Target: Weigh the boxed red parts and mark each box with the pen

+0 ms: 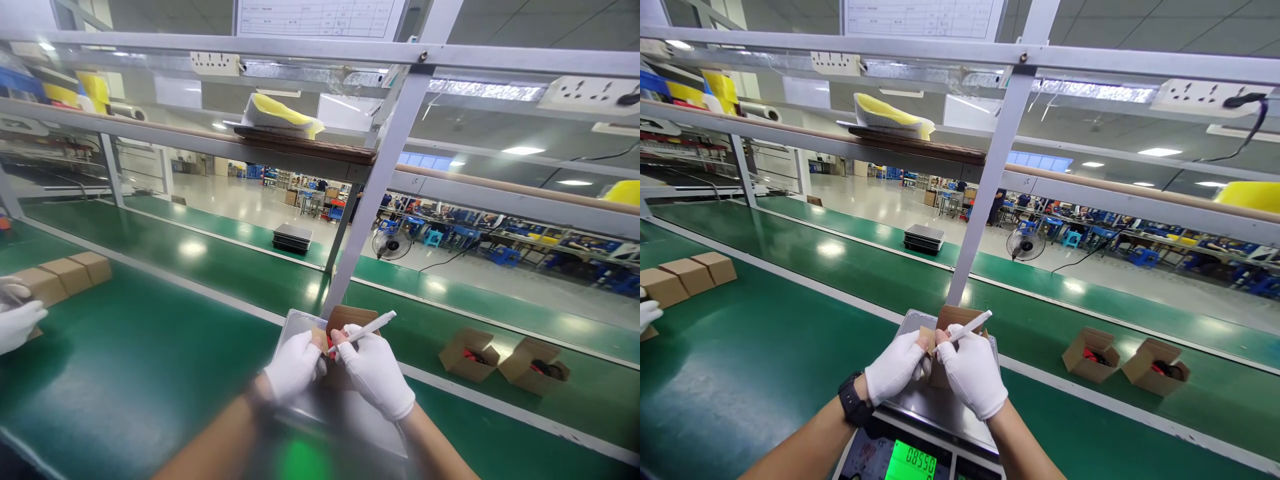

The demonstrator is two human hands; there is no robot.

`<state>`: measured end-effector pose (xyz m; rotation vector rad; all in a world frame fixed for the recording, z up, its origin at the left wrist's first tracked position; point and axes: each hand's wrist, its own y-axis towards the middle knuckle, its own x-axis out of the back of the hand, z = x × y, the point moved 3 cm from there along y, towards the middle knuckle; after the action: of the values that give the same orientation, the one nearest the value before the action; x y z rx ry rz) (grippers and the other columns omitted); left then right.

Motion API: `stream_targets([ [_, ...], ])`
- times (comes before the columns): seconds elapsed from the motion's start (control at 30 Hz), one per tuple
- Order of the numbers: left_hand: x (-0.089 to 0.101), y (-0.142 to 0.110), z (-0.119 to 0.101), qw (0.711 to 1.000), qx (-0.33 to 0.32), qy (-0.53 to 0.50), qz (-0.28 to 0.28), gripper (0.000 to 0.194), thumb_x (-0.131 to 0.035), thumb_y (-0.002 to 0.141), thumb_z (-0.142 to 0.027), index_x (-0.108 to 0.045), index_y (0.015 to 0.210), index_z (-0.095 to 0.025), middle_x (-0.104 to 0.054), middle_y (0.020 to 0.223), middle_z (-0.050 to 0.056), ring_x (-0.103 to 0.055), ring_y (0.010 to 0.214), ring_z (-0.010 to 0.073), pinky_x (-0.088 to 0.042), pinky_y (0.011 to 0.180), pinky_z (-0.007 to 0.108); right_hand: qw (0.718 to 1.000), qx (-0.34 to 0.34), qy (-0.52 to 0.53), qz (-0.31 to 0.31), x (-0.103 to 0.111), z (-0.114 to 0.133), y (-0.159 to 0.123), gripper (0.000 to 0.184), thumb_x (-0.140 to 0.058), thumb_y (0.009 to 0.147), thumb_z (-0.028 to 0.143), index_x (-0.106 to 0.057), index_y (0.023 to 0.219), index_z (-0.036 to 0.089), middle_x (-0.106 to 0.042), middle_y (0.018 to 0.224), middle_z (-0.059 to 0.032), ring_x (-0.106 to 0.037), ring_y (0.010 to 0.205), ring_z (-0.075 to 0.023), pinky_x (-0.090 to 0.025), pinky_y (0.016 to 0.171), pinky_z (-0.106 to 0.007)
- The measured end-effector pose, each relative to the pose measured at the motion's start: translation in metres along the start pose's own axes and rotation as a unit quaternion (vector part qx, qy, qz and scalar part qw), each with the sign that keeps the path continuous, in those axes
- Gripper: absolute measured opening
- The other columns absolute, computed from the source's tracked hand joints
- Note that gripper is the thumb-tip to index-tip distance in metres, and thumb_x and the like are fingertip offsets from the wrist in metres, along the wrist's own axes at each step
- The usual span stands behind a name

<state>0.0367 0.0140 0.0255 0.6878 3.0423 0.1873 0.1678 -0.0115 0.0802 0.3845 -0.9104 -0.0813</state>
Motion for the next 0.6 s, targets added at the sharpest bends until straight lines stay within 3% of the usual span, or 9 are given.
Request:
stream_targets([
  [0.6,-0.0006,-0.0009,-0.0026,1.0,-0.004,-0.003,0.012,0.046,-0.035,0.084,-0.056,-0.052,0.078,-0.014,-0.052,0.056,0.001,-0.045,0.047,0.0107,-0.035,0.047,0.023,0.999,0.003,-0.017,-0.03,-0.0007,-0.0014,0.0,0.038,-0.042,0.091,0.04,-0.053,0.06,0.022,-0.059,0.061,0.0016,-0.053,0.06,-0.0149,-0.037,0.061,-0.024],
])
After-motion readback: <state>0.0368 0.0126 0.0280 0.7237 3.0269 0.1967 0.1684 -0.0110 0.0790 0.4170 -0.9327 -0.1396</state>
